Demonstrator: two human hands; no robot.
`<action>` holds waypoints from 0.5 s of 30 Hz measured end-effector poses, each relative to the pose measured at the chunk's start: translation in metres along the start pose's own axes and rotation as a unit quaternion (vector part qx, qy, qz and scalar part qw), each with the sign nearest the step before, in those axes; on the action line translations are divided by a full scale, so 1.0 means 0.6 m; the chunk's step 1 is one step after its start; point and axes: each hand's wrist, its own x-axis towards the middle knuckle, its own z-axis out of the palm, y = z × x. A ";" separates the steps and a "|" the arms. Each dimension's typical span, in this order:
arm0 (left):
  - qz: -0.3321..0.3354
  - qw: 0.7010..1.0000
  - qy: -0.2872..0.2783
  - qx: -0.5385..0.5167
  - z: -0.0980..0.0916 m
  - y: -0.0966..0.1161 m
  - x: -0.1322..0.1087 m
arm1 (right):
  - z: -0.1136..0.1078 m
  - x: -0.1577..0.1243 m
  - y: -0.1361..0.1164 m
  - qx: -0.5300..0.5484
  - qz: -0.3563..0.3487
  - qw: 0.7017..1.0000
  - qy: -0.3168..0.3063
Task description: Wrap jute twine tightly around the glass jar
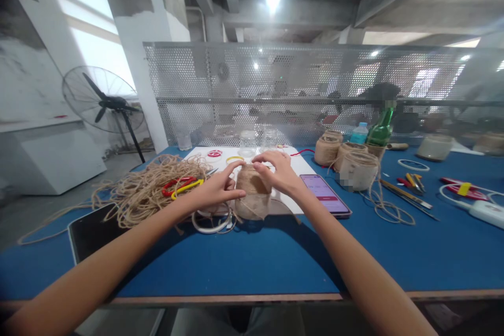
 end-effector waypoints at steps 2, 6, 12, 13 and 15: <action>0.001 1.000 0.003 0.007 0.001 0.000 0.000 | 0.008 -0.005 -0.016 -0.051 0.009 0.998 0.022; -0.001 1.000 0.006 0.014 0.003 0.004 -0.001 | 0.025 -0.013 -0.043 -0.142 0.013 0.987 0.069; -0.001 1.000 0.010 0.028 0.004 0.004 -0.001 | 0.035 -0.011 -0.044 -0.145 0.040 0.987 0.049; 0.000 1.000 0.008 0.029 0.004 0.004 0.000 | 0.034 -0.009 -0.043 -0.136 0.045 0.989 0.043; 0.002 1.000 0.002 0.029 0.004 0.002 0.000 | 0.031 -0.007 -0.042 -0.117 0.055 0.991 0.029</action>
